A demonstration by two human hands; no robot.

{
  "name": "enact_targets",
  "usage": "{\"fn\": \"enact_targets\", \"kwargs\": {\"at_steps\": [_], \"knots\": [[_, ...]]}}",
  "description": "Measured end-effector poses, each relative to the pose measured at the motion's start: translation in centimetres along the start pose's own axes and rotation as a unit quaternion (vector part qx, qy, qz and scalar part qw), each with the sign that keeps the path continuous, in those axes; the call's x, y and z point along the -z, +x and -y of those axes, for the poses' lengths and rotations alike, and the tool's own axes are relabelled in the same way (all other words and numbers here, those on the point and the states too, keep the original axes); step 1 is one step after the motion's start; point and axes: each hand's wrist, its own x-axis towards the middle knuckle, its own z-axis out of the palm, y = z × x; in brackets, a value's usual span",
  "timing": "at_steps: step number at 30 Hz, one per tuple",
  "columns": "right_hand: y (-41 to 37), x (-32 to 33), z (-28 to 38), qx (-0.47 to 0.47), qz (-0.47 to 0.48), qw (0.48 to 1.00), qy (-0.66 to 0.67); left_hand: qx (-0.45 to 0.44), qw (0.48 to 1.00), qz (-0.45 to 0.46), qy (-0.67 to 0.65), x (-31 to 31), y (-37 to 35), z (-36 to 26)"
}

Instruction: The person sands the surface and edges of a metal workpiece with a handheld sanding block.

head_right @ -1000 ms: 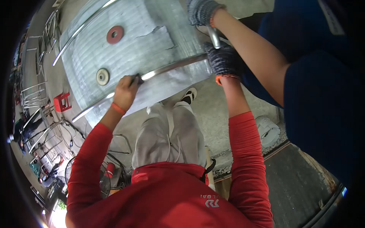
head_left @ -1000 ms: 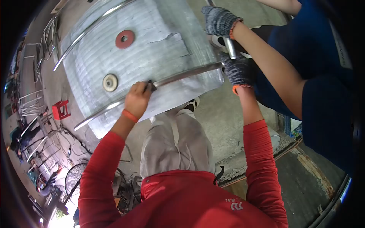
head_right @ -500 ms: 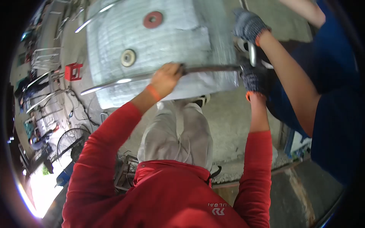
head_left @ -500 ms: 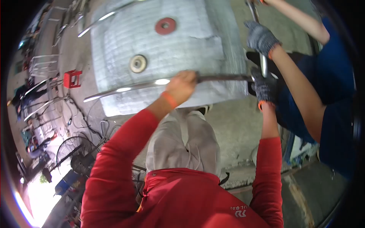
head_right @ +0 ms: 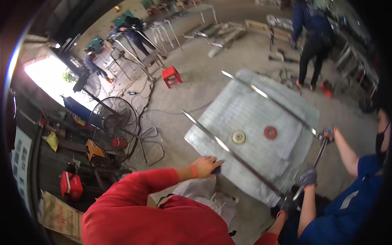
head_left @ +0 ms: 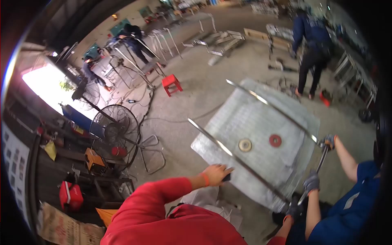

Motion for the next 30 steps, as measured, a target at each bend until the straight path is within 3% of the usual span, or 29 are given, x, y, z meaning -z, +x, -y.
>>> {"fn": "enact_targets", "kwargs": {"at_steps": [1, 2, 3, 6, 8, 10, 14, 16, 20, 22, 25, 30], "knots": [[-0.2, -0.1, 0.5, 0.000, 0.005, 1.000, -0.003, 0.087, 0.995, 0.042, 0.013, 0.1, -2.4, 0.9], [-0.3, -0.2, 1.1, 0.001, 0.008, 1.000, -0.009, 0.116, 0.993, 0.006, 0.022, -3.3, -5.3, 4.1], [-0.4, -0.5, 1.6, 0.005, 0.009, 1.000, -0.011, 0.244, 0.967, 0.066, -0.017, -2.0, -7.9, 4.5], [-0.7, -0.8, 2.5, 0.017, 0.016, 0.999, -0.025, 0.508, 0.851, 0.087, -0.097, -6.3, -18.4, 8.3], [-0.7, -0.9, 3.0, 0.028, 0.022, 0.999, -0.032, 0.606, 0.770, 0.152, -0.129, -11.1, -25.6, 9.7], [-0.8, -1.0, 3.4, 0.034, 0.026, 0.999, -0.032, 0.619, 0.749, 0.188, -0.141, -14.6, -30.7, 8.9], [-1.3, -1.5, 3.3, 0.032, 0.036, 0.998, -0.035, 0.617, 0.748, 0.186, -0.156, -15.0, -31.2, 7.0], [-1.5, -1.8, 3.5, 0.036, 0.043, 0.998, -0.037, 0.596, 0.774, 0.080, -0.198, -14.4, -28.6, 6.8], [-2.2, -2.0, 3.5, 0.040, 0.051, 0.997, -0.036, 0.515, 0.847, -0.008, -0.130, -5.8, -20.8, 6.0], [-2.6, -2.1, 3.4, 0.040, 0.055, 0.997, -0.039, 0.476, 0.871, -0.060, -0.108, -4.7, -17.6, 7.3], [-3.2, -2.2, 3.3, 0.042, 0.060, 0.997, -0.038, 0.422, 0.888, -0.079, -0.165, -3.4, -14.1, 8.2], [-3.8, -2.3, 3.6, 0.047, 0.066, 0.996, -0.034, 0.395, 0.899, -0.084, -0.170, -2.7, -15.4, 6.7]]}}
